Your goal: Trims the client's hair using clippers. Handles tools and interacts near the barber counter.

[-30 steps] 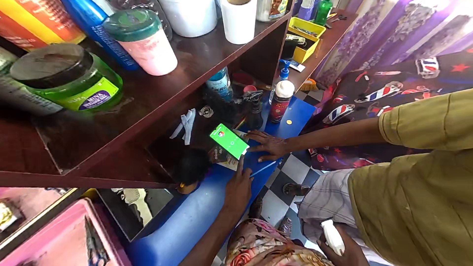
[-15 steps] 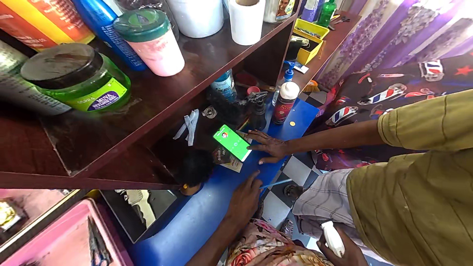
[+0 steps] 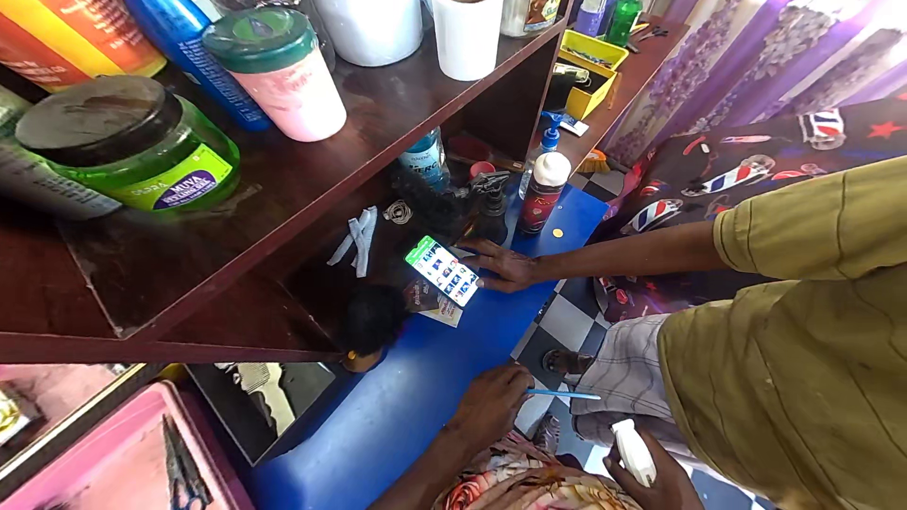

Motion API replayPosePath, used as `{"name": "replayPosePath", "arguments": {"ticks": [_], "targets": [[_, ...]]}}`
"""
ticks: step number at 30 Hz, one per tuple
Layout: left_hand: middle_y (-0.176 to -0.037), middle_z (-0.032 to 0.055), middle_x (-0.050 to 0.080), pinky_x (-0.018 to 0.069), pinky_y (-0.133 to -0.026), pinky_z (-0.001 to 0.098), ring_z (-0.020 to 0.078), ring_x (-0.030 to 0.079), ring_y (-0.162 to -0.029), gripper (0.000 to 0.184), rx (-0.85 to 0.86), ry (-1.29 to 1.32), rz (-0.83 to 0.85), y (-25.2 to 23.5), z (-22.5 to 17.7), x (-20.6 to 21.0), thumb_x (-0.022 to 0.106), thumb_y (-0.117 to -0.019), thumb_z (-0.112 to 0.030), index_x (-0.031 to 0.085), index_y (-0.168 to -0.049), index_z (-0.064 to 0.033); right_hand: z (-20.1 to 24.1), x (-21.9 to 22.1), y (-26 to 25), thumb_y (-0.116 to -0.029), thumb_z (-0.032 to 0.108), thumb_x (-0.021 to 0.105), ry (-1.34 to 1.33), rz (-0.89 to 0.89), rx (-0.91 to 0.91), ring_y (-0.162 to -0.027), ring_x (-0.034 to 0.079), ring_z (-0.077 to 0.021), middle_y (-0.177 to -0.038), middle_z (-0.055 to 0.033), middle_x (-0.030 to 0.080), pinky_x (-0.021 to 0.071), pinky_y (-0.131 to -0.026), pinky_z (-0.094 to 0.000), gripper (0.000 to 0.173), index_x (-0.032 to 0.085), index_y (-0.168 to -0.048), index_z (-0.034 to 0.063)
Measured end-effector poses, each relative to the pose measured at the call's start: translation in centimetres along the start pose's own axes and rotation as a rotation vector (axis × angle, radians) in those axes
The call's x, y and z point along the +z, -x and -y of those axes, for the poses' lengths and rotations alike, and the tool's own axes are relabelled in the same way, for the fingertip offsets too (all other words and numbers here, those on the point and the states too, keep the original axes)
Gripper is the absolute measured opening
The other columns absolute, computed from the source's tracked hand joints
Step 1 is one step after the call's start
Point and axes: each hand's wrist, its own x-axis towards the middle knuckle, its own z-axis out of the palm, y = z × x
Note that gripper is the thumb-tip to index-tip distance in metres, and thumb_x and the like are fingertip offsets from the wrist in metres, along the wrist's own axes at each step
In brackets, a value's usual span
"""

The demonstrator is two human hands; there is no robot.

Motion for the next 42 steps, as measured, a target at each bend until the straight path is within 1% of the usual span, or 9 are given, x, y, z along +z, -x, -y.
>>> {"name": "replayPosePath", "arguments": {"ticks": [3, 11, 15, 19, 24, 27, 30, 37, 42], "targets": [[-0.111, 0.0102, 0.073, 0.0588, -0.09, 0.0395, 0.0251, 0.071, -0.104, 0.019, 0.014, -0.022, 0.014, -0.1, 0.0, 0.0, 0.059, -0.1031, -0.02, 0.071, -0.109, -0.0068, 0.0, 0.0, 0.0, -0.0867, 0.021, 0.079, -0.002, 0.007, 0.006, -0.091, 0.071, -0.0235, -0.099, -0.0154, 0.072, 0.0571, -0.087, -0.044, 0.055, 0.057, -0.126, -0.0094], [-0.105, 0.0091, 0.073, 0.0588, -0.088, 0.0385, 0.0246, 0.071, -0.099, 0.017, 0.045, -0.024, 0.019, -0.5, -0.3, 0.3, 0.059, -0.1025, -0.02, 0.071, -0.108, -0.0079, -0.4, 0.2, 0.3, -0.0862, 0.019, 0.08, -0.016, 0.0, -0.01, -0.088, 0.071, -0.022, -0.097, -0.0147, 0.072, 0.0574, -0.085, -0.0422, 0.051, 0.057, -0.123, -0.0087], [-0.104, 0.0091, 0.073, 0.0585, -0.088, 0.0389, 0.025, 0.071, -0.099, 0.018, 0.045, -0.015, 0.045, -0.6, -0.5, 0.3, 0.059, -0.1023, -0.02, 0.071, -0.11, -0.0083, -0.6, 0.2, 0.4, -0.0864, 0.019, 0.08, -0.029, 0.004, -0.011, -0.088, 0.07, -0.021, -0.097, -0.0137, 0.072, 0.0574, -0.085, -0.0413, 0.052, 0.057, -0.124, -0.0088], [-0.105, 0.0095, 0.073, 0.0579, -0.089, 0.0392, 0.0252, 0.071, -0.101, 0.019, 0.037, -0.009, 0.072, -0.5, -0.5, 0.2, 0.058, -0.1035, -0.021, 0.071, -0.11, -0.008, -0.7, 0.5, 0.5, -0.0863, 0.019, 0.08, -0.035, -0.002, -0.031, -0.086, 0.07, -0.0201, -0.095, -0.0134, 0.072, 0.0576, -0.083, -0.0404, 0.05, 0.058, -0.122, -0.0088], [-0.104, 0.0093, 0.073, 0.0581, -0.088, 0.0392, 0.025, 0.071, -0.099, 0.02, 0.05, -0.007, 0.065, -0.4, -0.5, 0.0, 0.057, -0.1038, -0.022, 0.071, -0.11, -0.0082, -0.5, 0.9, 0.6, -0.0854, 0.016, 0.08, -0.026, -0.015, -0.043, -0.086, 0.071, -0.0196, -0.094, -0.0133, 0.072, 0.0579, -0.083, -0.0398, 0.048, 0.058, -0.12, -0.0091], [-0.103, 0.0092, 0.073, 0.0583, -0.087, 0.0393, 0.025, 0.071, -0.099, 0.02, 0.054, -0.006, 0.066, -0.4, -0.5, 0.0, 0.058, -0.1038, -0.022, 0.071, -0.11, -0.0084, -0.2, 1.0, 0.6, -0.0857, 0.017, 0.08, -0.027, -0.011, -0.038, -0.087, 0.071, -0.0205, -0.095, -0.0139, 0.072, 0.0576, -0.084, -0.041, 0.05, 0.058, -0.121, -0.0092], [-0.104, 0.0108, 0.073, 0.0585, -0.087, 0.0423, 0.0268, 0.071, -0.099, 0.02, 0.05, 0.01, 0.082, -0.4, -0.7, -0.4, 0.058, -0.1031, -0.02, 0.071, -0.111, -0.0072, -0.5, 1.0, 0.5, -0.086, 0.02, 0.079, -0.026, -0.006, -0.031, -0.088, 0.071, -0.0227, -0.096, -0.0144, 0.072, 0.0579, -0.084, -0.0437, 0.052, 0.057, -0.124, -0.0093], [-0.102, 0.0094, 0.073, 0.0586, -0.087, 0.0395, 0.0252, 0.071, -0.098, 0.019, 0.068, -0.002, 0.049, -0.3, -0.6, -0.4, 0.059, -0.1028, -0.021, 0.071, -0.109, -0.008, 0.2, 1.0, 0.5, -0.0861, 0.021, 0.079, -0.002, -0.005, -0.019, -0.088, 0.071, -0.0239, -0.096, -0.016, 0.072, 0.0569, -0.085, -0.0441, 0.053, 0.057, -0.123, -0.0107], [-0.103, 0.01, 0.073, 0.0585, -0.087, 0.0396, 0.0256, 0.072, -0.099, 0.019, 0.065, 0.01, 0.056, -0.3, -0.6, -0.5, 0.059, -0.1027, -0.02, 0.071, -0.11, -0.0075, 0.2, 1.1, 0.5, -0.0862, 0.02, 0.079, 0.0, -0.009, -0.031, -0.088, 0.071, -0.0219, -0.096, -0.0151, 0.072, 0.0569, -0.085, -0.0419, 0.051, 0.058, -0.122, -0.0095]]}}
